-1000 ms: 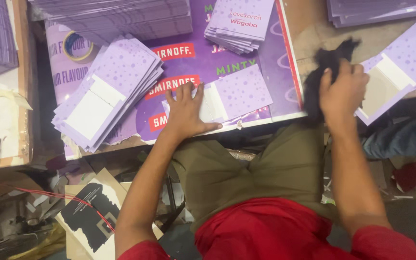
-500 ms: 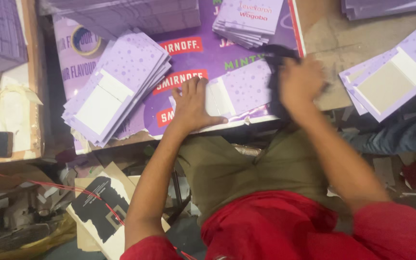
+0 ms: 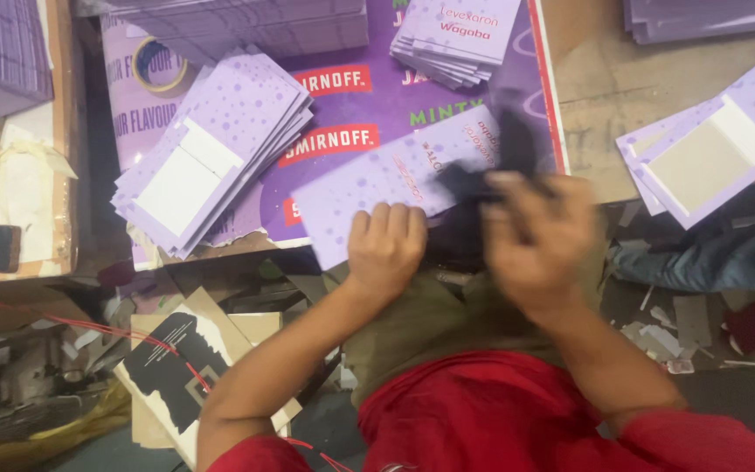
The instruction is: The person repeatedly folds small purple printed paper sheets in half and stacks them on the table. The person uses both hands to align and crease each sheet before placing it into a growing pile.
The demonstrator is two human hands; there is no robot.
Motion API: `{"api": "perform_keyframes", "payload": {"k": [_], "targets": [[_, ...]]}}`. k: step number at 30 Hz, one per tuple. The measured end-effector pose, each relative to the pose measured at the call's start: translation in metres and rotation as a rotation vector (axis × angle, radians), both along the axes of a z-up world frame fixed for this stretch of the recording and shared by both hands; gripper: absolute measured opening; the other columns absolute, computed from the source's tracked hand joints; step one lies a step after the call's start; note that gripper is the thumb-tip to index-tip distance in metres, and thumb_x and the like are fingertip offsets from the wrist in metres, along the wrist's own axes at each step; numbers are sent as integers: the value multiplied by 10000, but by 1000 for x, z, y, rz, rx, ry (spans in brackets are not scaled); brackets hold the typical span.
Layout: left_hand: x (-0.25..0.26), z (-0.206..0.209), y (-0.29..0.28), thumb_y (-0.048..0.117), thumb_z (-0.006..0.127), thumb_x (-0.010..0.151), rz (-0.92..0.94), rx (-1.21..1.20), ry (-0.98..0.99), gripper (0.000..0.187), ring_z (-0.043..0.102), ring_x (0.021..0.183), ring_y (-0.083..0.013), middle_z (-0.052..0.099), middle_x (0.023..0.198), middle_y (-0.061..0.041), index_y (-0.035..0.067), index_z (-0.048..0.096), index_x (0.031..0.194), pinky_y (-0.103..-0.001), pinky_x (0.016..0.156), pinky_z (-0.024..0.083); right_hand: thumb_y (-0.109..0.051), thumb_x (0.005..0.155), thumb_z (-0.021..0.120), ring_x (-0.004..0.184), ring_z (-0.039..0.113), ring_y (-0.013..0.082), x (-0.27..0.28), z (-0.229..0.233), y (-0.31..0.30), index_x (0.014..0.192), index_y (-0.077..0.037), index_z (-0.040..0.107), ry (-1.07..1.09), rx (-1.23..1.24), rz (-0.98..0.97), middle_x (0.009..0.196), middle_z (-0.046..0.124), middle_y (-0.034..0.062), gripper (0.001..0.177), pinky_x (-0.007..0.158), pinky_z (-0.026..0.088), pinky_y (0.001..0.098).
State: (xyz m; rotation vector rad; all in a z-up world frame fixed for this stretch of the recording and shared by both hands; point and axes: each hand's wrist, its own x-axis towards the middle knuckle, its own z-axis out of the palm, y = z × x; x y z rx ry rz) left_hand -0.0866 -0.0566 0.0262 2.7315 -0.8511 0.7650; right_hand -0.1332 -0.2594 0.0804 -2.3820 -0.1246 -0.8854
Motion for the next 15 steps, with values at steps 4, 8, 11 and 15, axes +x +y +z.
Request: {"api": "perform_keyframes", "payload": {"k": [4, 8, 11, 15], "targets": [[-6, -45, 3, 156, 587, 598, -98, -49, -42, 189, 595, 861, -307, 586, 819, -127, 32, 601, 740, -384, 698, 450, -235, 941, 764, 994, 599, 331, 64, -40, 64, 1192, -164, 766, 319, 63, 237, 1024, 618, 99, 261, 842, 491, 451], [-6, -68, 12, 94, 660, 727, -34, 51, 47, 48, 558, 770, -244, 556, 776, -79, 66, 621, 735, -371, 669, 453, -381, 860, 752, 954, 576, 333, 92, -99, 53, 1071, -188, 768, 454, -207, 214, 980, 623, 89, 286, 762, 436, 501], [-4, -59, 16, 98, 651, 735, -110, 106, 50, 69, 565, 786, -246, 577, 813, -84, 52, 640, 785, -374, 687, 466, -418, 900, 697, 965, 574, 328, 89, -118, 13, 1091, -232, 755, 474, -441, 81, 1009, 624, 88, 273, 745, 418, 515], [0, -23, 19, 109, 639, 732, -105, 117, 41, 128, 599, 852, -276, 618, 876, -121, 45, 617, 841, -438, 779, 510, -411, 994, 670, 1048, 576, 364, 80, -101, -88, 1215, -203, 763, 493, -507, -154, 1125, 623, 143, 318, 810, 429, 533]]}}
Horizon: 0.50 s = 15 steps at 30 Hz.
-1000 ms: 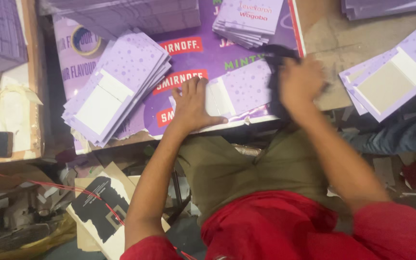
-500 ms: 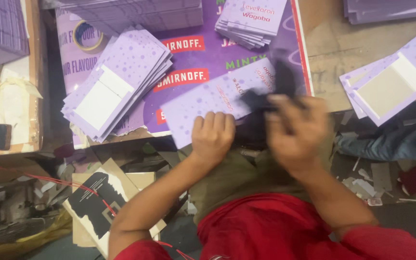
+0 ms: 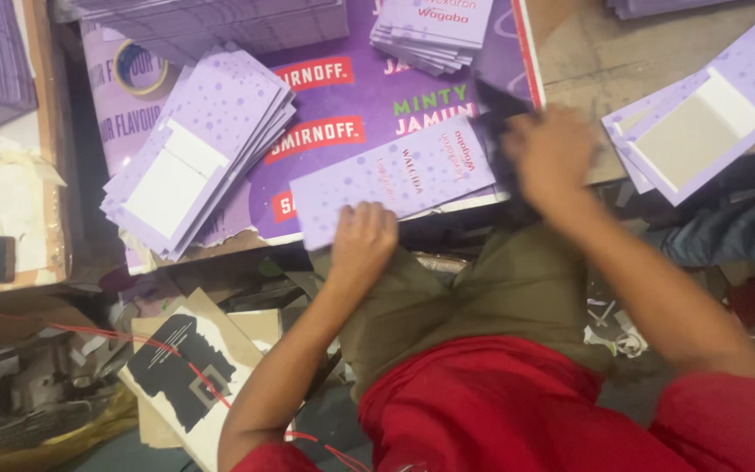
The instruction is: The person repeatedly folds small purple printed paper sheets in half and stacks them on the table. The person uses both hands to align and crease each sheet before placing it into a growing pile.
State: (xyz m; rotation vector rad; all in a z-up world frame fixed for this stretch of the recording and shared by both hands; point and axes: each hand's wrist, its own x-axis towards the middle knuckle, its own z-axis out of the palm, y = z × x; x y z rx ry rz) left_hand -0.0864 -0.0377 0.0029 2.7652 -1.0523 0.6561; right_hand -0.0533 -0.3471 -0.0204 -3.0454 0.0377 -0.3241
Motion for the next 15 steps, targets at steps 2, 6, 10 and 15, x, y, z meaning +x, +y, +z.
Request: {"api": "perform_keyframes", "payload": {"k": [2, 6, 10, 15], "targets": [[8, 23, 13, 64, 625, 732, 52, -127, 30, 168, 617, 874, -317, 650, 929, -147, 51, 610, 899, -466, 801, 515, -354, 985, 741, 1102, 577, 371, -7, 20, -43, 1137, -160, 771, -73, -76, -88, 1119, 626, 158, 249, 880, 428, 547], [37, 52, 51, 58, 671, 886, 169, -296, 437, 269, 682, 848, -390, 722, 960, -169, 99, 693, 1151, -489, 734, 514, -261, 874, 783, 1097, 624, 398, -24, 54, -65, 1131, -103, 760, -442, -309, -16, 1201, 673, 232, 303, 930, 472, 523], [84, 38, 63, 256, 748, 906, 178, -388, 695, 455, 740, 928, -330, 759, 1092, -154, 151, 690, 1345, -435, 790, 552, -287, 1001, 655, 761, 596, 198, 3, 43, -3, 1374, -77, 659, 115, 1197, -67, 993, 665, 87, 428, 682, 495, 371], [93, -5, 45, 463, 787, 828, 254, -331, 721, 507, 753, 835, -286, 781, 1018, -111, 183, 735, 1247, -403, 751, 559, -319, 828, 852, 831, 703, 256, 53, -5, 74, 1296, -22, 663, 73, 837, 178, 1037, 744, 141, 586, 766, 559, 371]]}}
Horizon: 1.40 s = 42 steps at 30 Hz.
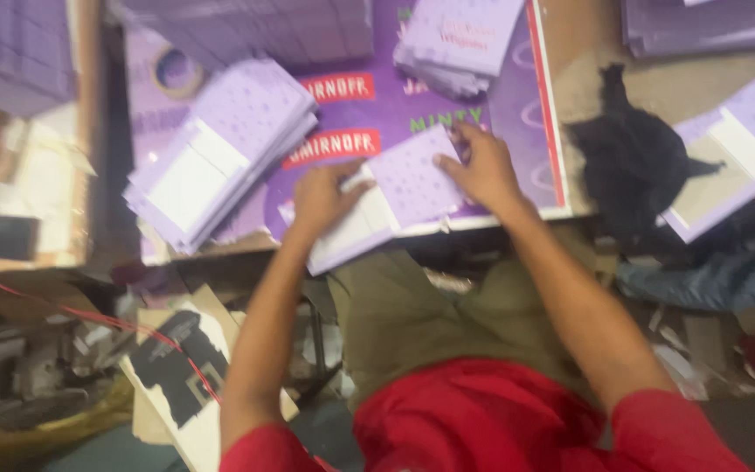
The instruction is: The person repeatedly folds small purple printed paper sheets in half and stacks them on the table. The person uses both hands to align and crease each sheet before placing it into a growing pile.
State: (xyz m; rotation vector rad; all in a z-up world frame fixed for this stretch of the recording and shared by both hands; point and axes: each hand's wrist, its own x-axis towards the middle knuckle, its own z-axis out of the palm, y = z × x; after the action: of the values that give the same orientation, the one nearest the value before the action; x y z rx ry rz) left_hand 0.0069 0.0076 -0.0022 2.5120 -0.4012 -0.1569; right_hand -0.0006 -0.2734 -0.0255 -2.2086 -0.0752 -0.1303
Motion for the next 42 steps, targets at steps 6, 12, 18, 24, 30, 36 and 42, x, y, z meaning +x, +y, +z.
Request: {"api": "perform_keyframes", "payload": {"k": [6, 12, 18, 24, 30, 36, 42], "targets": [[-12, -11, -5, 508, 801, 827, 84, 26, -76, 496, 736, 771, -277, 786, 914, -94, 198, 776, 1214, -408, 688, 542, -348, 753, 915, 825, 715, 294, 25, -7, 20, 1121, -70, 762, 118, -164, -131, 923, 751, 136, 486, 733, 539, 416], [-5, 1, -15, 487, 812, 802, 158, -4, -42, 459, 739, 762, -267, 787, 885, -85, 228, 791, 1181, -398, 673, 547, -291, 664, 935, 833, 704, 348, 16, 1, 19, 1219, 1, 697, -41, -168, -45, 964, 738, 188, 670, 730, 538, 437], [-2, -5, -14, 480, 825, 771, 135, -33, -63, 465, 739, 812, -276, 791, 949, -77, 224, 798, 1159, -400, 686, 548, -216, 757, 888, 784, 718, 271, -61, 13, 6, 1280, 20, 644, 138, -74, -76, 966, 749, 186, 624, 719, 561, 383], [-3, -4, -22, 492, 814, 787, 197, 11, 19, 440, 745, 812, -274, 785, 912, -74, 250, 797, 1155, -402, 709, 551, -59, 925, 730, 865, 692, 127, -57, -2, 15, 1194, 14, 577, 82, 414, -71, 1047, 719, 109, 318, 689, 561, 284], [-4, -5, -28, 470, 831, 752, 281, -38, 14, 402, 747, 839, -278, 788, 901, -61, 233, 807, 1077, -407, 717, 550, -32, 993, 667, 843, 659, 133, -61, 1, 53, 1218, 9, 520, 106, 557, -85, 1018, 720, 154, 272, 675, 510, 307], [0, -20, -29, 336, 736, 848, 392, -101, 58, 172, 740, 872, -294, 771, 849, -53, 199, 762, 947, -432, 732, 532, -13, 934, 691, 995, 737, 319, -98, 12, 84, 1214, 27, 606, -314, 108, 114, 1121, 720, 217, 295, 860, 595, 383], [7, -36, -37, 303, 749, 799, 496, -97, -85, 169, 721, 822, -341, 754, 819, -87, 144, 719, 849, -463, 701, 502, 0, 944, 699, 966, 755, 284, -103, -8, 84, 1207, 30, 622, -228, 71, -58, 1023, 738, 191, 276, 778, 594, 352]]}}
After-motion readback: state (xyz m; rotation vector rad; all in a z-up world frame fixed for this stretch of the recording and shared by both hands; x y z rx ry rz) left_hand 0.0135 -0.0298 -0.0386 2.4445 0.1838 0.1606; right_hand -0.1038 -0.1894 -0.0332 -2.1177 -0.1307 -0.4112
